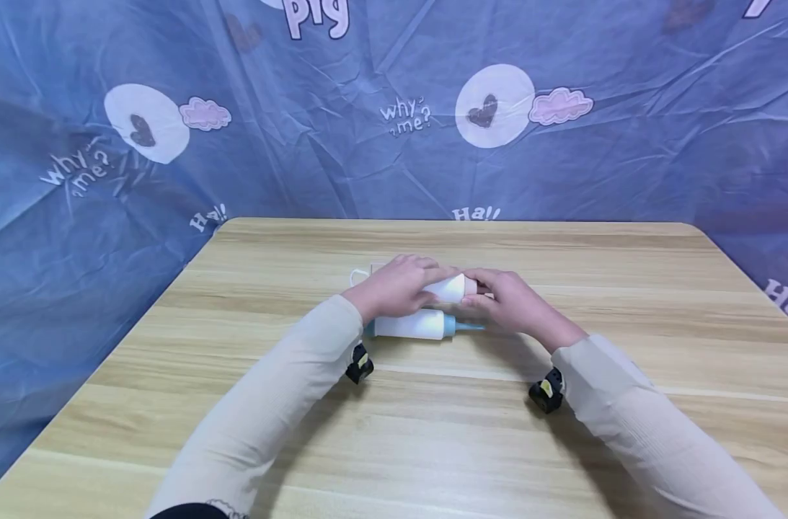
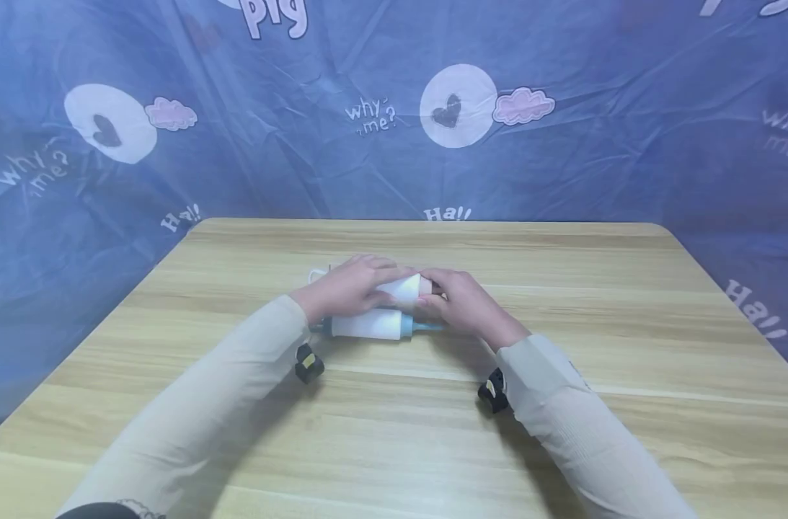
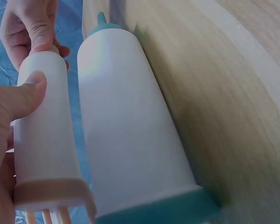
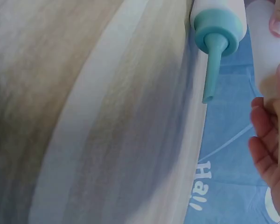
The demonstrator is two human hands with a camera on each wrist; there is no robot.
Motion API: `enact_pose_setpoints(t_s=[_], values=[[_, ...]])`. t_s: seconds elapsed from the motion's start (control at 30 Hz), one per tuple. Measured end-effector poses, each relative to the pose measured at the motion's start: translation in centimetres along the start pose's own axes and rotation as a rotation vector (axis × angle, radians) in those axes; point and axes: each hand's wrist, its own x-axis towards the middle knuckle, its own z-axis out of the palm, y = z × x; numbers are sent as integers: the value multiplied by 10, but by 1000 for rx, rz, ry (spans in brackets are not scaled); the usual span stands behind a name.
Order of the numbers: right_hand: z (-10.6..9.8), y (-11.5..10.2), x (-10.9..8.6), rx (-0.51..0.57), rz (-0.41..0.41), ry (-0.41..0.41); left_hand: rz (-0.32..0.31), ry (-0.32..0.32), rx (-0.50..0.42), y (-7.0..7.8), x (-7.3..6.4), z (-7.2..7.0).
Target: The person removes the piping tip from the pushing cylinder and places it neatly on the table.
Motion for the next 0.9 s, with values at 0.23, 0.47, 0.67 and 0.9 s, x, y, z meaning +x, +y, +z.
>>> enact_pose_setpoints(t_s=[0.23,0.47,0.67,0.9], values=[[3,3,0,14,-15,53,-26,-56,-13,3,1,-5],[6,4,-3,19,-41,84,-19,-89,-47,5,3,-9],[8,5,-4,13,-77,121,-16,-100,-67,5,3,-10],[10,5,-4,-7,-98,148,-10,-98,-84,2,3,-11]])
